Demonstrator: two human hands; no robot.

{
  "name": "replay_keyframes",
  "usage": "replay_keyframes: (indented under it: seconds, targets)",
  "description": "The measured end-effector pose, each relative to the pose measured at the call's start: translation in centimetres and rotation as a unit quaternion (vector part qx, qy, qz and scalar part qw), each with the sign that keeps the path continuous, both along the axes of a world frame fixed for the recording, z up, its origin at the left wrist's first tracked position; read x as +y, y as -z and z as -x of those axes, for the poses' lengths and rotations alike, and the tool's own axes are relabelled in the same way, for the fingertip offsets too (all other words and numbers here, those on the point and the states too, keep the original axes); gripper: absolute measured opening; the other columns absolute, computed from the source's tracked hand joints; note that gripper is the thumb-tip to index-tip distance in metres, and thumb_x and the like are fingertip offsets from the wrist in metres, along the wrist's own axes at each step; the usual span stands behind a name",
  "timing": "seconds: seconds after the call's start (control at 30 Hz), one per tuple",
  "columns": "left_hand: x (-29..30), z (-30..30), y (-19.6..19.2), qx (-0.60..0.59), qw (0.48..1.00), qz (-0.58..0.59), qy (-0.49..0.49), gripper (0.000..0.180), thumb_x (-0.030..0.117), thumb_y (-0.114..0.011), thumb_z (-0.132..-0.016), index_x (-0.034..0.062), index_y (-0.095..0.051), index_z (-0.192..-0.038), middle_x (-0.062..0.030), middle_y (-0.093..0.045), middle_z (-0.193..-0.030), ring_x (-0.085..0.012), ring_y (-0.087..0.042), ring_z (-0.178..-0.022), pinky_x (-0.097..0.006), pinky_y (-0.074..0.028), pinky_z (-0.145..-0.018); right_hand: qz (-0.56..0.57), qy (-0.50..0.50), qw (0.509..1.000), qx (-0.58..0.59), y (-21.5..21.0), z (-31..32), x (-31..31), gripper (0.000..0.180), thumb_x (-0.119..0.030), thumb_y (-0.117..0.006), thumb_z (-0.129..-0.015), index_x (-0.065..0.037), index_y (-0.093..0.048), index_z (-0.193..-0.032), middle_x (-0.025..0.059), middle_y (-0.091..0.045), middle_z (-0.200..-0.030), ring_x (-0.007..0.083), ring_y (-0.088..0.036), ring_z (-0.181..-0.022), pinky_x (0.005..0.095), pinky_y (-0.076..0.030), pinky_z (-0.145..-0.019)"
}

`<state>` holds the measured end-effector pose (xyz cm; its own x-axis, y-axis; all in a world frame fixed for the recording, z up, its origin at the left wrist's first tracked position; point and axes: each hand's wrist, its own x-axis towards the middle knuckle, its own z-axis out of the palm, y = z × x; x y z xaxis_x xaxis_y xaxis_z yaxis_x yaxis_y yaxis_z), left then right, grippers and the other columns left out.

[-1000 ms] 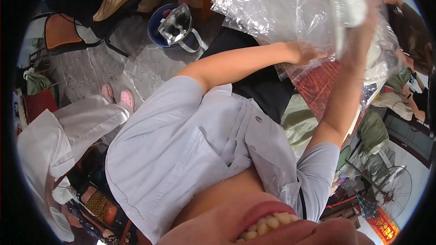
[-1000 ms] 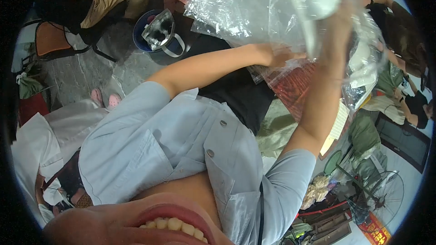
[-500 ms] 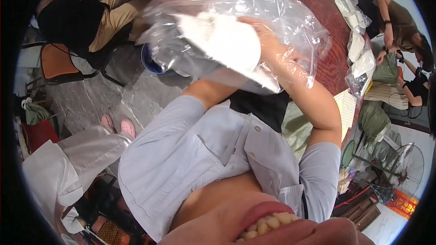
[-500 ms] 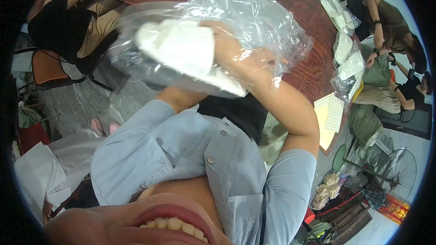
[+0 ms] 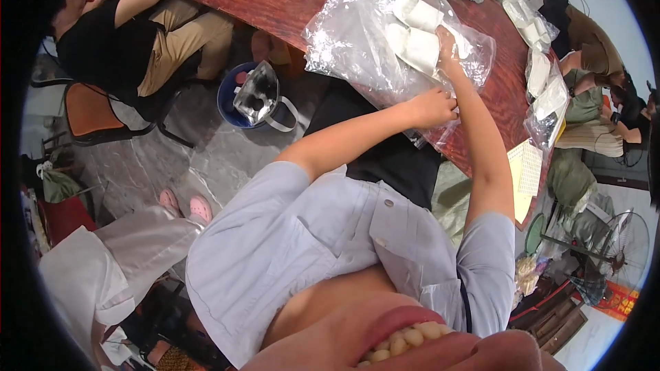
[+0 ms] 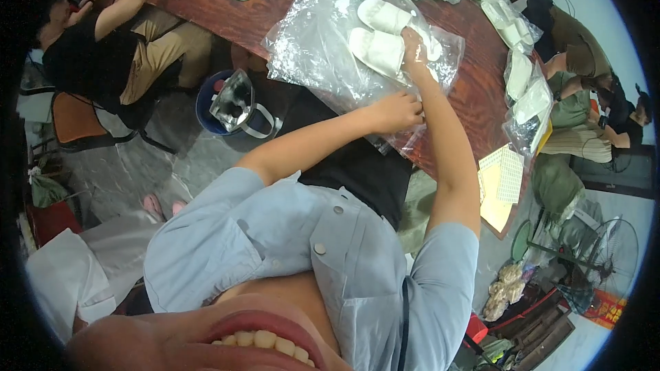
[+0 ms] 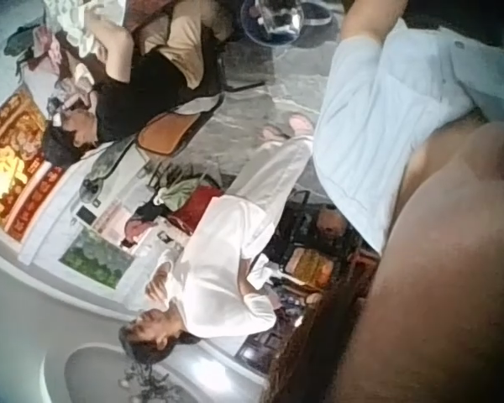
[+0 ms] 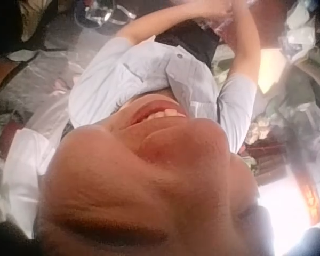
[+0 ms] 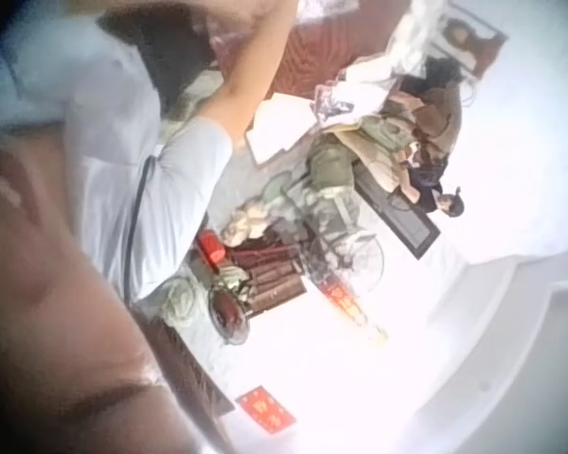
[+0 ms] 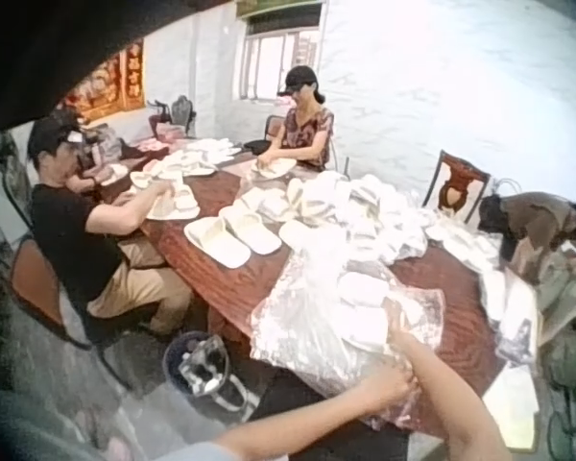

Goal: Packing white hotel slippers into plastic bags.

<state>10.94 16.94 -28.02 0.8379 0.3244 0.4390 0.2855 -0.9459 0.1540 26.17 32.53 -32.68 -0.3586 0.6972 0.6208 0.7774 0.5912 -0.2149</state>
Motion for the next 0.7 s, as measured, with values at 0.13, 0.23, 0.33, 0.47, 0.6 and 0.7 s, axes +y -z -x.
replay_keyframes:
  seconds: [0.13,0.23,0.33,0.47,0.6,0.7]
  targets:
    - [-4.6,1.3,-5.3,0.163,0.986,0.023,-0.037,0.033,0.019,-0.060,-0.087,0.0193,-0.068,-0.119,-0.0096,-0.063,-0.110,-0.0285,-0.059,-0.109,-0.047,-0.044,-0.094,-0.026,-0.030,0.999,-0.027,-3.5,-0.8,-1.1,0.036,0.004,-0.057,-0.079,0.000,-0.061,-0.115,0.0242,-0.061,-0.118,0.0406,-0.055,-0.115,0.0464,-0.044,-0.099]
    - [-5.4,5.0,-11.6,0.010,0.991,0.122,0.051,0.035,0.020,-0.064,-0.084,0.0184,-0.067,-0.119,-0.0089,-0.064,-0.107,-0.0261,-0.061,-0.106,-0.044,-0.046,-0.088,0.048,-0.015,0.999,0.003,-7.8,2.1,-2.6,0.032,0.002,-0.058,-0.079,0.002,-0.063,-0.110,0.0235,-0.062,-0.116,0.0408,-0.056,-0.112,0.0450,-0.045,-0.097]
    - [-2.8,9.4,-16.8,-0.180,0.983,0.031,0.035,0.032,0.016,-0.066,-0.082,0.0138,-0.067,-0.114,-0.0099,-0.066,-0.103,-0.0295,-0.063,-0.098,-0.041,-0.051,-0.083,0.226,-0.077,0.962,0.131,-10.1,3.9,-7.4,0.032,-0.004,-0.063,-0.081,0.001,-0.063,-0.112,0.0233,-0.062,-0.117,0.0384,-0.058,-0.110,0.0427,-0.045,-0.098]
    - [5.1,13.0,-16.0,-0.200,0.960,-0.074,-0.180,0.034,0.022,-0.068,-0.087,0.0152,-0.067,-0.120,-0.0095,-0.066,-0.103,-0.0293,-0.063,-0.096,-0.042,-0.052,-0.083,0.209,-0.114,0.967,0.091,-9.2,6.2,-11.4,0.041,-0.008,-0.068,-0.080,-0.001,-0.060,-0.120,0.0211,-0.059,-0.122,0.0367,-0.057,-0.112,0.0421,-0.045,-0.097]
    - [9.9,17.5,-4.8,-0.003,0.912,-0.071,-0.403,0.048,0.038,-0.064,-0.092,0.0227,-0.057,-0.137,-0.0130,-0.061,-0.120,-0.0274,-0.053,-0.121,-0.053,-0.039,-0.101,0.203,-0.052,0.978,0.018,-7.6,7.0,-10.4,0.040,-0.006,-0.068,-0.076,0.000,-0.060,-0.114,0.0226,-0.058,-0.120,0.0386,-0.053,-0.115,0.0445,-0.042,-0.100]
    - [9.6,17.3,-0.5,0.013,0.922,0.011,-0.386,0.055,0.042,-0.060,-0.095,0.0258,-0.047,-0.145,-0.0155,-0.048,-0.142,-0.0304,-0.043,-0.133,-0.055,-0.034,-0.106,0.117,-0.077,0.989,0.039,-5.6,5.3,-9.9,0.047,-0.011,-0.072,-0.075,-0.002,-0.058,-0.119,0.0223,-0.059,-0.121,0.0395,-0.052,-0.118,0.0445,-0.041,-0.102]
